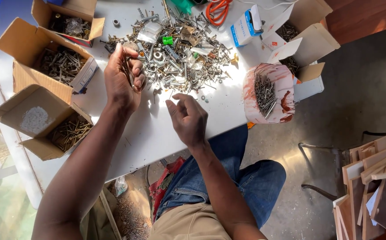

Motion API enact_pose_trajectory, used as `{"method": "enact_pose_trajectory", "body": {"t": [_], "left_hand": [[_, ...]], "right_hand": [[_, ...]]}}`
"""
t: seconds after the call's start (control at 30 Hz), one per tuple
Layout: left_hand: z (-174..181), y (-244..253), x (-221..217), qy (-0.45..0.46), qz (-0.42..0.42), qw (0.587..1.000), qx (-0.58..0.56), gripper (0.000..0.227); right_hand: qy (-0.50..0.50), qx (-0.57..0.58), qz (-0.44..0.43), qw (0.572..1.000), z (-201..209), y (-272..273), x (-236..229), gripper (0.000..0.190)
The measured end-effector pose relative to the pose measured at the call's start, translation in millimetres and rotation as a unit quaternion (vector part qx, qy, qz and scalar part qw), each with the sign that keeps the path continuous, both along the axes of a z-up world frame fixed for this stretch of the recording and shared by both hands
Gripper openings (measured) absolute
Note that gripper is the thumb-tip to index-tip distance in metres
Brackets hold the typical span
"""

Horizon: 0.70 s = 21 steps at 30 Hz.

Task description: Sorting a variety of nails, screws, and other fasteners from a mixed pile into specific cardboard boxes.

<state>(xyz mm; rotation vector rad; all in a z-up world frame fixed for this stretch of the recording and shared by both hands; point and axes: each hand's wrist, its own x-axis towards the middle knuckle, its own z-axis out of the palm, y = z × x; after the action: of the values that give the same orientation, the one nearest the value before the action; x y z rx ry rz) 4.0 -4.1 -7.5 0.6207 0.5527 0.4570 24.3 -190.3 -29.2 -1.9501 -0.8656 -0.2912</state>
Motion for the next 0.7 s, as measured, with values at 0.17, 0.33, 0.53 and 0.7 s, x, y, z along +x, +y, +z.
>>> {"method": "enact_pose_trajectory", "body": {"t": [0.17,0.33,0.53,0.7], "left_hand": [[20.8,-1.6,-3.0,-0.001,0.003,0.999,-0.031,0.044],[15.2,0.2,-2.7,0.025,-0.005,0.998,-0.057,0.053],[-14.1,1.5,-0.6,0.004,-0.015,1.000,-0.023,0.048],[-29.9,3.5,-1.5,-0.072,-0.034,0.997,0.006,0.045]], "right_hand": [[-0.010,-0.024,0.059,0.998,6.6,-6.1,-17.0,0.012],[-0.020,-0.021,0.064,0.998,3.6,-6.0,-12.3,0.015],[-0.005,0.016,0.066,0.998,9.9,-8.3,-9.7,0.011],[0.000,0.002,0.085,0.996,5.1,-10.6,-9.4,0.013]]}}
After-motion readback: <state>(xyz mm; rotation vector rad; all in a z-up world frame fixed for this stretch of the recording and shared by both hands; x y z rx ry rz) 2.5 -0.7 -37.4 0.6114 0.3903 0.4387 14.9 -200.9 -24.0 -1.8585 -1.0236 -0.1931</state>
